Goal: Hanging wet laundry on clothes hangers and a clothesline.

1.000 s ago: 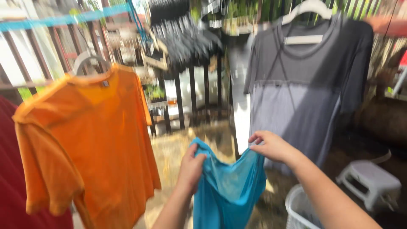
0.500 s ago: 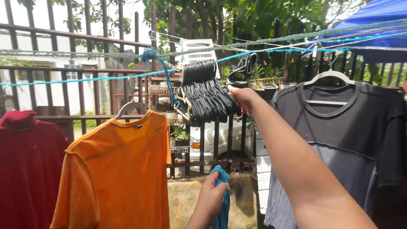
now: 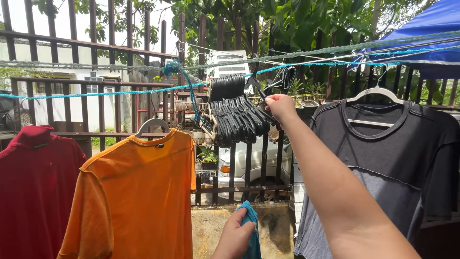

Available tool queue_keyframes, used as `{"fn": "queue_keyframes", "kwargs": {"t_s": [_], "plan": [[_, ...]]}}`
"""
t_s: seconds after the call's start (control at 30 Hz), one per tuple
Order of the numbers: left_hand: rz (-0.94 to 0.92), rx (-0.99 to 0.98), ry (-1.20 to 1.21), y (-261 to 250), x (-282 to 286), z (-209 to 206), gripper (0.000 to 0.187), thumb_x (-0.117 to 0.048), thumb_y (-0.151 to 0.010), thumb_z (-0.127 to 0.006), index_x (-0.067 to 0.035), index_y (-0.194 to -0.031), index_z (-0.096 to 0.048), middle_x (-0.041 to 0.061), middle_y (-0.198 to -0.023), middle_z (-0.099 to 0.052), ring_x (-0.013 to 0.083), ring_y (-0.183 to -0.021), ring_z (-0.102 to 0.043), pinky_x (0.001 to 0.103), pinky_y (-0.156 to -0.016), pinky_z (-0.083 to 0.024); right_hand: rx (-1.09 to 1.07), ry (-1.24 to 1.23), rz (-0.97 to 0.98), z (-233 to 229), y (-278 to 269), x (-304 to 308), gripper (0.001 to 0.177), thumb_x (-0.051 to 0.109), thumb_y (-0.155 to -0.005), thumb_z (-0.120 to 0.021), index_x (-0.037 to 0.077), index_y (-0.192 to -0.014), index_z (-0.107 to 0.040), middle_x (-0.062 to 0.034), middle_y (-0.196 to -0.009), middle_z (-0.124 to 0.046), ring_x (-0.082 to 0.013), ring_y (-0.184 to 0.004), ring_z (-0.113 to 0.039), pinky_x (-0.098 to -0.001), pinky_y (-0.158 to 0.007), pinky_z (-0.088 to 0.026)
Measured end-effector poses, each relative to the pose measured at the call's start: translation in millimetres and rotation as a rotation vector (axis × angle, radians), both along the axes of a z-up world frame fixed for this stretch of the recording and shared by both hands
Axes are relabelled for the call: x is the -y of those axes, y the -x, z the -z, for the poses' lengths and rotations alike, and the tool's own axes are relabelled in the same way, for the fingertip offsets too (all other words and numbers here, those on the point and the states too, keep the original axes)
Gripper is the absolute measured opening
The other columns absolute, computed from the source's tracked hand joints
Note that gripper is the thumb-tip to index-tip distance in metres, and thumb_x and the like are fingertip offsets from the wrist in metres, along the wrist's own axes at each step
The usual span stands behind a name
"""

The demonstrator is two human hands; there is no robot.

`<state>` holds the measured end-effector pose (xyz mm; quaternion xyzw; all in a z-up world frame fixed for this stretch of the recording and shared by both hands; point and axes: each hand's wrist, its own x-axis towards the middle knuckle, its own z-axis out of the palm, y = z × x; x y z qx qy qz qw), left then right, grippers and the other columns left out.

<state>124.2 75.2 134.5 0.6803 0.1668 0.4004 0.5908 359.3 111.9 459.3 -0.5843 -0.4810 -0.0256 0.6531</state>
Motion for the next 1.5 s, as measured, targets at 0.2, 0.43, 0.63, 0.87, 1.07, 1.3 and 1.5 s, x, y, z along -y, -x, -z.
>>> {"fn": "queue_keyframes", "kwargs": {"t_s": [0.2,0.43,0.63,0.87,1.07,1.3,1.5], "plan": [[-0.063,-0.065,-0.013,-16,-5,15,0.053,-0.016,-0.085,-0.067,-0.003,-0.135,-0.056,-0.001,-0.11,-0.067,0.0064,-0.095,-0.066,0.024,-0.086,-0.052,0.142,-0.123,0.211,28,2,47,0.021,0.014,-0.094,-0.063,0.003,-0.11,-0.073,-0.0047,-0.086,-0.073,-0.0106,-0.073,-0.068,-0.0282,-0.07,-0.053],[0.02,-0.214,-0.143,10,44,-23,0.029,-0.013,-0.083,-0.057,0.001,-0.104,-0.071,0.012,-0.075,-0.066,0.0188,-0.067,-0.063,0.035,-0.063,-0.051,-0.083,-0.222,0.233,208,46,209,0.035,0.026,-0.103,-0.065,0.002,-0.127,-0.058,-0.003,-0.081,-0.062,-0.0092,-0.067,-0.054,-0.0277,-0.057,-0.045],[-0.08,-0.666,-0.76,16,81,0,0.034,-0.014,-0.084,-0.056,-0.019,-0.107,-0.079,0.019,-0.108,-0.07,0.0406,-0.102,-0.067,0.05,-0.09,-0.053,-0.388,-0.329,0.158,375,95,313,0.047,0.042,-0.109,-0.061,-0.001,-0.125,-0.052,-0.0019,-0.075,-0.052,-0.01,-0.059,-0.048,-0.0264,-0.053,-0.043],[-0.222,-0.769,-1.213,6,103,58,0.018,-0.01,-0.079,-0.065,-0.008,-0.086,-0.081,0.022,-0.114,-0.06,0.0393,-0.1,-0.066,0.043,-0.079,-0.058,-0.522,-0.156,-0.153,423,173,343,0.074,0.066,-0.101,-0.042,0.001,-0.13,-0.063,0.0004,-0.073,-0.044,-0.0085,-0.054,-0.04,-0.0243,-0.05,-0.035],[0.019,-0.684,-0.828,24,127,43,0.033,-0.008,-0.082,-0.059,-0.02,-0.104,-0.082,0.022,-0.119,-0.061,0.0415,-0.098,-0.067,0.048,-0.086,-0.053,-0.501,-0.357,-0.292,440,198,341,0.055,0.061,-0.108,-0.048,0.01,-0.126,-0.056,-0.004,-0.082,-0.047,-0.0129,-0.06,-0.04,-0.0282,-0.056,-0.034],[0.46,-0.399,-0.202,16,128,32,0.036,-0.012,-0.085,-0.056,-0.009,-0.114,-0.077,0.009,-0.099,-0.08,0.0207,-0.094,-0.074,0.031,-0.086,-0.057,-0.527,-0.588,-0.269,452,205,332,0.062,0.062,-0.108,-0.05,0.003,-0.096,-0.065,-0.0022,-0.073,-0.044,-0.014,-0.056,-0.039,-0.0274,-0.05,-0.03],[0.481,-0.241,0.185,32,110,3,0.041,-0.013,-0.083,-0.06,-0.009,-0.122,-0.07,0.0,-0.104,-0.074,0.0118,-0.092,-0.068,0.029,-0.079,-0.056,-0.568,-0.564,-0.372,457,203,347,0.072,0.065,-0.107,-0.048,0.002,-0.077,-0.063,-0.0015,-0.058,-0.039,-0.0108,-0.045,-0.034,-0.0241,-0.044,-0.028]]}}
